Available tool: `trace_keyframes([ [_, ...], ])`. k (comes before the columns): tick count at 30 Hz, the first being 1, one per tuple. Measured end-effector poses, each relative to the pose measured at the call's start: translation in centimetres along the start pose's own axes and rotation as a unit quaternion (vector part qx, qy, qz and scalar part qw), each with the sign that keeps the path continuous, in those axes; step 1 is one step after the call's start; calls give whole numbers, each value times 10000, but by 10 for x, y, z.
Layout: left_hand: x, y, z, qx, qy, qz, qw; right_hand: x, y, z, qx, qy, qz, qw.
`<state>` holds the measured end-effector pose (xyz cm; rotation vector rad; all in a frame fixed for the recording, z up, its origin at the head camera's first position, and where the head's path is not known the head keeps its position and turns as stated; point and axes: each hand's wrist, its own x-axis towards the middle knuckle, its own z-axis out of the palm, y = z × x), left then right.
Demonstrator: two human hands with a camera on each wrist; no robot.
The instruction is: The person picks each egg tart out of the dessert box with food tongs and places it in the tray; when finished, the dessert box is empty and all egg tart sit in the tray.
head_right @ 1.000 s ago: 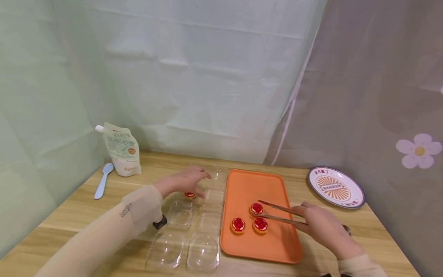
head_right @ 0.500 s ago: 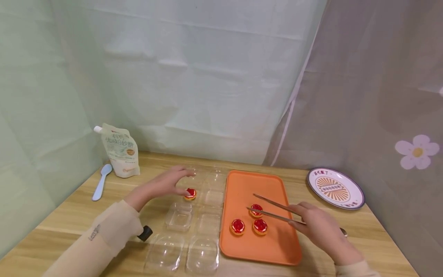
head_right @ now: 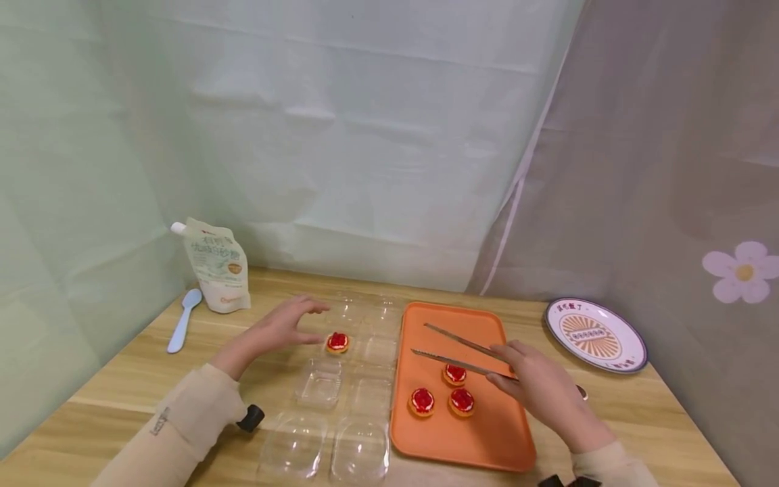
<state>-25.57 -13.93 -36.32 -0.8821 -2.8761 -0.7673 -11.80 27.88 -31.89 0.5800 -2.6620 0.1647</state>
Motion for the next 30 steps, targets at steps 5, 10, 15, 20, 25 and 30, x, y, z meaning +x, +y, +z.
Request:
trace_keyframes([
  [5,0,-9,6,-357,-92,-228,9991,15,-7,-6,130,-217,-161,9996],
  [10,-1,-16,13,-714,-249,-356,9965,31,-16,-6,114,-351,-389,9986],
  [15,-2,-24,19,-1113,-356,-375,9924,48,-26,-2,61,-507,-583,9970],
  [20,-3,-29,25,-1275,-353,-289,9908,64,-35,4,124,-813,-624,9947],
  [25,-3,-32,29,-1245,-345,-228,9914,79,-44,14,132,-940,-757,9926],
  [30,-2,-34,31,-1098,-370,-80,9932,92,-52,22,-26,-962,-891,9914],
])
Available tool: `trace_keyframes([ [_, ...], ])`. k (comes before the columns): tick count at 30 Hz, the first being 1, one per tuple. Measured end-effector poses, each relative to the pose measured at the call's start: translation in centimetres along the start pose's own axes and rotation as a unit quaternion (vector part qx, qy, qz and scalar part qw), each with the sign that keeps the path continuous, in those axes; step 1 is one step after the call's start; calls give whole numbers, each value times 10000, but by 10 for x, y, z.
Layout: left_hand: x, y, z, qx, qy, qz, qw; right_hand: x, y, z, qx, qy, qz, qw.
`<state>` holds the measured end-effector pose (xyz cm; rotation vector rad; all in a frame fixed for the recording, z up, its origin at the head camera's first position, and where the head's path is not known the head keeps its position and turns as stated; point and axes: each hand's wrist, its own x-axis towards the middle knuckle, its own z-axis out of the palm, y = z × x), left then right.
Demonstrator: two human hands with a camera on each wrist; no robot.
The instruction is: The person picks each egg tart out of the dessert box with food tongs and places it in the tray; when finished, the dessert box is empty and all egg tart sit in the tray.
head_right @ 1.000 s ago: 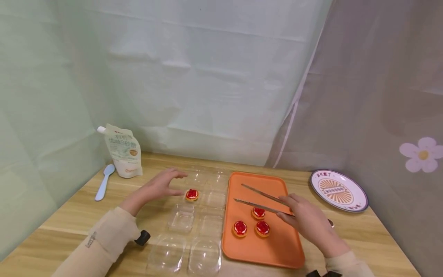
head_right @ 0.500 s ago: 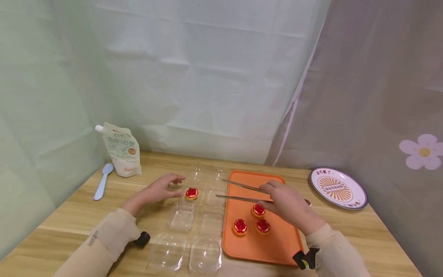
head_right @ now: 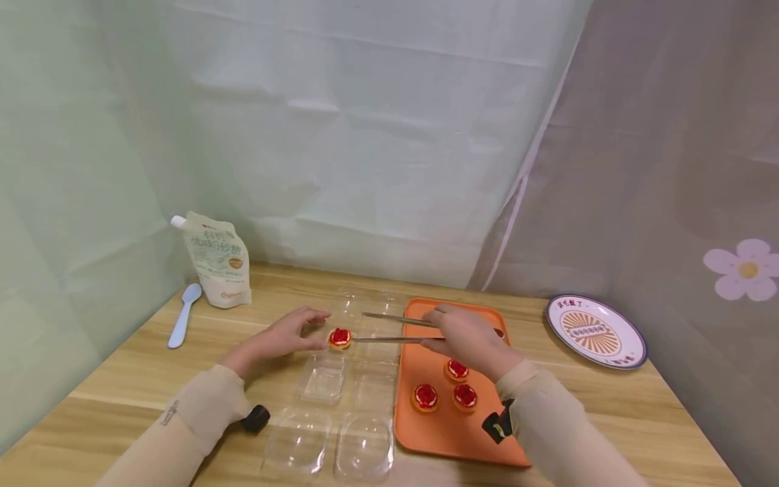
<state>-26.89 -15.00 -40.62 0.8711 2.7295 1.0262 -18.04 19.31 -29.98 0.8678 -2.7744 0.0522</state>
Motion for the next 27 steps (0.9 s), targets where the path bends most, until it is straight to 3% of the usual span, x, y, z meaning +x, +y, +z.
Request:
trace_keyframes([
  [11,3,3,3,91,-7,1,10000,19,-10,14,157,-568,-35,9983],
  [27,0,1,0,18,-119,-49,9999,45,-21,18,231,-1075,-109,9939],
])
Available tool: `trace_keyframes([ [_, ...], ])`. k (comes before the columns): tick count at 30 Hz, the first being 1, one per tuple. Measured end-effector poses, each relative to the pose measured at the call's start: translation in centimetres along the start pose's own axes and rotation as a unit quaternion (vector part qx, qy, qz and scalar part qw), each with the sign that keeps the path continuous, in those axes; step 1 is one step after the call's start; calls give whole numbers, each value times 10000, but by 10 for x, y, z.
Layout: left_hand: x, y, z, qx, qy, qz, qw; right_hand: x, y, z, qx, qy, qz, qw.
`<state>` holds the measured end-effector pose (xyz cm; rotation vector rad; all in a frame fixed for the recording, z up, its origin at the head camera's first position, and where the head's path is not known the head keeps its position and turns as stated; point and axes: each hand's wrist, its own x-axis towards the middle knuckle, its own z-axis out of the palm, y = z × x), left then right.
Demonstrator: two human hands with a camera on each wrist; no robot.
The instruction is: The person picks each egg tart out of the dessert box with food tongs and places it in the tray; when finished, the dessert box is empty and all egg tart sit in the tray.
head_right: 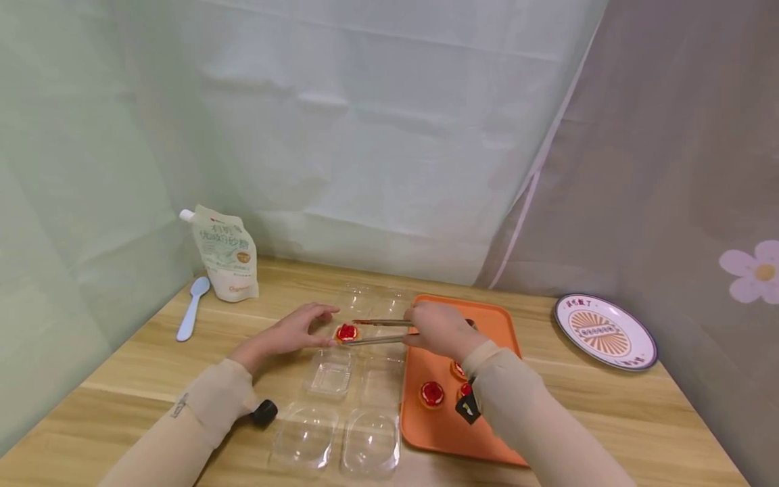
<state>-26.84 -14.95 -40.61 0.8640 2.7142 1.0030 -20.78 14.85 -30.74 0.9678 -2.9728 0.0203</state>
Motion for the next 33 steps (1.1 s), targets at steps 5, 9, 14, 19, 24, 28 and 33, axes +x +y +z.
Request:
trace_keyframes([
  [5,2,-1,0,-2,-24,-134,9999,4,-2,-1,40,-89,9,10000],
  [9,3,1,0,10,2,-126,9999,6,-5,-3,78,-208,111,9997],
  [14,3,0,1,71,67,-88,9999,9,-6,0,28,-227,71,9997],
  [19,1,0,3,46,150,-88,9998,10,-7,2,-41,-201,55,9998],
  [24,1,1,3,22,199,-125,9997,9,-7,3,-40,-122,29,9999],
  [28,1,3,3,10,227,-113,9997,7,-6,4,-92,-5,-39,9999],
  [33,1,4,3,-1,255,-101,9996,4,-6,4,-121,39,-73,9999],
])
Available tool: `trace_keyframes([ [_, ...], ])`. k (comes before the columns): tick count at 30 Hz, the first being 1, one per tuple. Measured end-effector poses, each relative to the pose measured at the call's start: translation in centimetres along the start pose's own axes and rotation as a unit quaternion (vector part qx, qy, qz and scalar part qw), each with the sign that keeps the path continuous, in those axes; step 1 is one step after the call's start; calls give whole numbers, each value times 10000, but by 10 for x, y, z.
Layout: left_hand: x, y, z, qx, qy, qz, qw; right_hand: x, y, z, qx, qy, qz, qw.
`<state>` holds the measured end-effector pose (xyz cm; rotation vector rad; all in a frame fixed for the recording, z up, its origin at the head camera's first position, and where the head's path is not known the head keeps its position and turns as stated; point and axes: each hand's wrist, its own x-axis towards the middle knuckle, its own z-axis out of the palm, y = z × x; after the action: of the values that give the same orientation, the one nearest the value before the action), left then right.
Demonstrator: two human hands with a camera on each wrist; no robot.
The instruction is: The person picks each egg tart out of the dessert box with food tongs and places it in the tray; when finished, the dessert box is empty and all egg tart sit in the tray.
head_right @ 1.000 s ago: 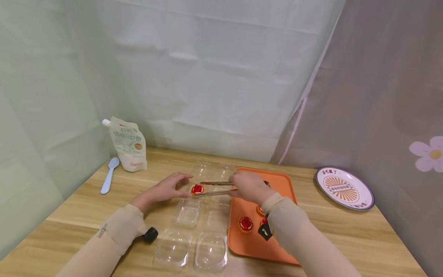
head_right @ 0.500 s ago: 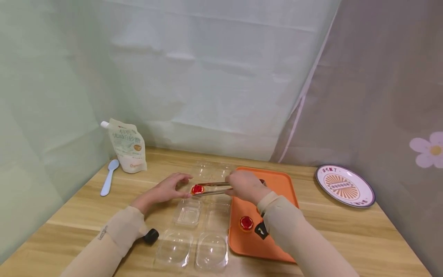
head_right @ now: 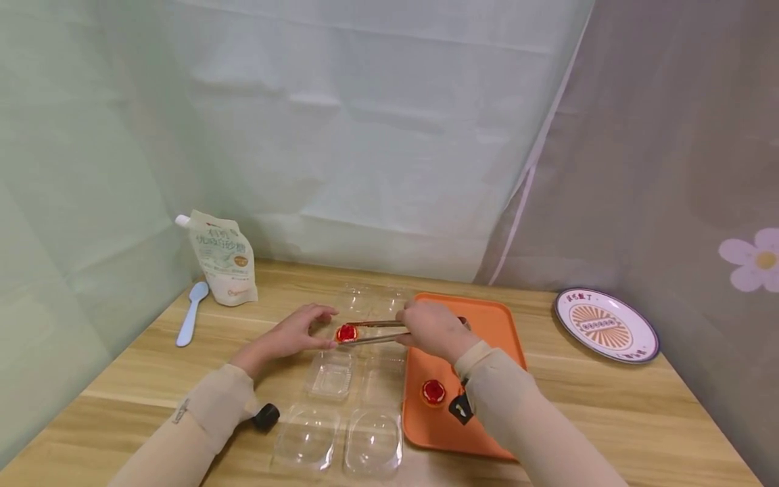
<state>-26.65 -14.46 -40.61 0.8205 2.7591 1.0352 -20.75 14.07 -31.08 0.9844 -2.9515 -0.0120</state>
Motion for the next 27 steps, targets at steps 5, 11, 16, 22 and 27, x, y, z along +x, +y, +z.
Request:
trace_keyframes([
  [5,-1,1,0,14,-1,-22,10000,-3,-1,-1,128,20,102,9999],
  [11,-1,1,0,23,-24,-126,9999,-11,2,-6,183,135,257,9994],
  [16,0,0,1,16,-46,-105,9999,-22,8,-11,228,407,282,9985],
  [22,0,1,0,-39,-63,-286,9996,-32,13,-16,200,705,251,9970],
  [27,1,0,0,-11,-36,-253,9997,-39,17,-23,191,884,292,9955],
])
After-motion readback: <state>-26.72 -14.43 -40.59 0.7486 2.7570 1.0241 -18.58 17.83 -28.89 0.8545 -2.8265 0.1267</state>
